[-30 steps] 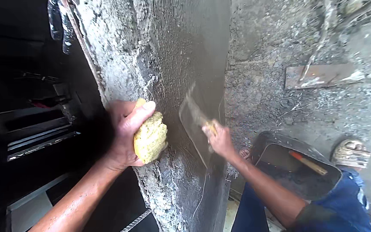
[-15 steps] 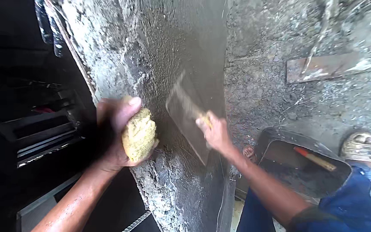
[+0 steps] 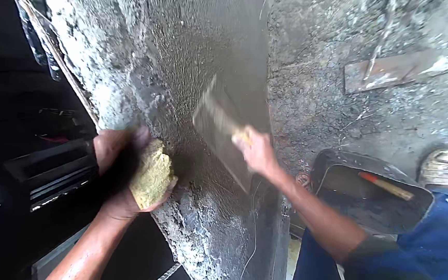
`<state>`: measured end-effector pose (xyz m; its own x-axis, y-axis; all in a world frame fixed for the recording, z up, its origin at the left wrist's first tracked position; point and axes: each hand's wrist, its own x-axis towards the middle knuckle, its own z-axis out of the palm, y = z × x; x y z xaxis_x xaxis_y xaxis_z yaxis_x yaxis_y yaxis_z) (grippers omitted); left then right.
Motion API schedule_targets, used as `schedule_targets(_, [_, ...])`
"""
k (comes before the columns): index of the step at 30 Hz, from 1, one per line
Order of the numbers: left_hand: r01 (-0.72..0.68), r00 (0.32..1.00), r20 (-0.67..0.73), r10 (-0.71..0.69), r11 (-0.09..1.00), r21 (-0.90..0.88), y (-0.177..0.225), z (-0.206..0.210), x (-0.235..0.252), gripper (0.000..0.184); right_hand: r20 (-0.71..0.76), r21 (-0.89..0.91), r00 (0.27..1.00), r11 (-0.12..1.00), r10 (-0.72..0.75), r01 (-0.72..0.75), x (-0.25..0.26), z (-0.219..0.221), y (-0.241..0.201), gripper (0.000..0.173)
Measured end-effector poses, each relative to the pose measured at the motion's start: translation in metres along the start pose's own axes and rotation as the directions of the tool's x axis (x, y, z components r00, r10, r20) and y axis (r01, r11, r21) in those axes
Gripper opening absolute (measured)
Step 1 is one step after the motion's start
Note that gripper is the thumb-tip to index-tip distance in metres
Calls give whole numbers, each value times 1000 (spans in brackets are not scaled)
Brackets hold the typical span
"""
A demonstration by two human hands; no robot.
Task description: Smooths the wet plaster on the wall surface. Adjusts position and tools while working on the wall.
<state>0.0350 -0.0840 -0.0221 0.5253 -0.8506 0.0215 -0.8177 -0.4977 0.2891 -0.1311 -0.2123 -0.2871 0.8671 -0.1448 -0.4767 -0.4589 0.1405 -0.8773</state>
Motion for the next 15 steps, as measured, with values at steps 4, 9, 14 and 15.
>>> schedule_targets(4, [-9,1000,12,8,999,50,-1,0,-6,72,33,35,968,968,248,-249,-70,20,91,49])
schedule_targets(9, [51,998,29,-51,999,16,-10,-5,-22,77,78,148,828,815,555,-560,67,2,149,57])
schedule_targets(14, [95,995,16,-95,995,28,-17,-10,-33,83,-28,41,967,967,252,-251,112,-10,45,55])
schedule_targets(15, [93,995,36,-94,995,31,-16,-10,-33,85,-24,20,985,985,173,-172,82,-10,21,52])
